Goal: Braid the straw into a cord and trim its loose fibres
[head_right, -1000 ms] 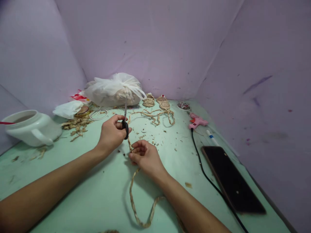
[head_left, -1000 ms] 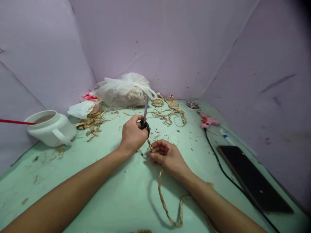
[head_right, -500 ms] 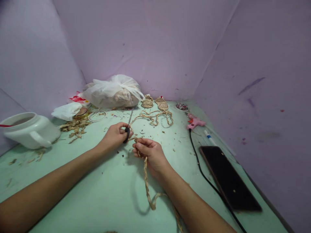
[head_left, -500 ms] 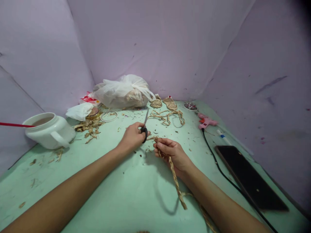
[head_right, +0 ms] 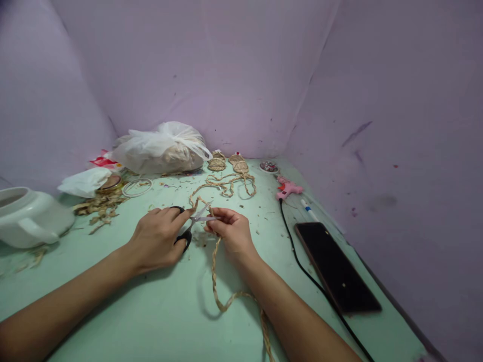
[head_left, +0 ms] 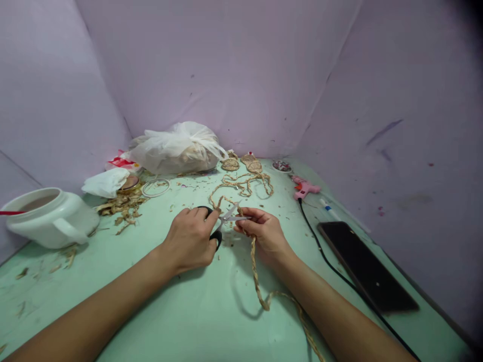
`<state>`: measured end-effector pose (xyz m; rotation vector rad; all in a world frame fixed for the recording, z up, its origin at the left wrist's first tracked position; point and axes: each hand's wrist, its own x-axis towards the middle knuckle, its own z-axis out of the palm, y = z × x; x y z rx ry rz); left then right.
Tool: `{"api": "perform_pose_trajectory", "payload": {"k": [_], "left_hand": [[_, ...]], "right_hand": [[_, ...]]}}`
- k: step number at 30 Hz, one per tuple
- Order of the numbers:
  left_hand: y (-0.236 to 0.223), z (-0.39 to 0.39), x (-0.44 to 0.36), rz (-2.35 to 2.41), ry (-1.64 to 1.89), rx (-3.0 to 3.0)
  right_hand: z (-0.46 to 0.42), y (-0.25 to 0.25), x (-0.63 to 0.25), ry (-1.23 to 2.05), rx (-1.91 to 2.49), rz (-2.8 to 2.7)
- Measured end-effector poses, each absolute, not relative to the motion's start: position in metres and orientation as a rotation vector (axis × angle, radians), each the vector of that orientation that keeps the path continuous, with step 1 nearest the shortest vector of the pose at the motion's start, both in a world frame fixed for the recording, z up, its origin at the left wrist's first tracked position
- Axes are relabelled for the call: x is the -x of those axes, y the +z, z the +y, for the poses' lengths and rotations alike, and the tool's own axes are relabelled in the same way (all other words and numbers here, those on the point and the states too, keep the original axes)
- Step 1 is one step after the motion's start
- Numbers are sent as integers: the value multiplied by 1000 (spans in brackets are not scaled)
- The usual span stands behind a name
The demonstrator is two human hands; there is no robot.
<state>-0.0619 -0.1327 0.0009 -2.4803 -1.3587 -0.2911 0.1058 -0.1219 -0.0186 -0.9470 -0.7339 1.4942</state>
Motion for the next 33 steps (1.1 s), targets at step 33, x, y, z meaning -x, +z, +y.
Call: {"api": "perform_pose_trajectory", "payload": {"k": [33], "left_hand": [[-8, -137, 54, -1512, -186, 2453]], "right_hand": [[-127, -17, -102, 1416, 1019, -858]]}}
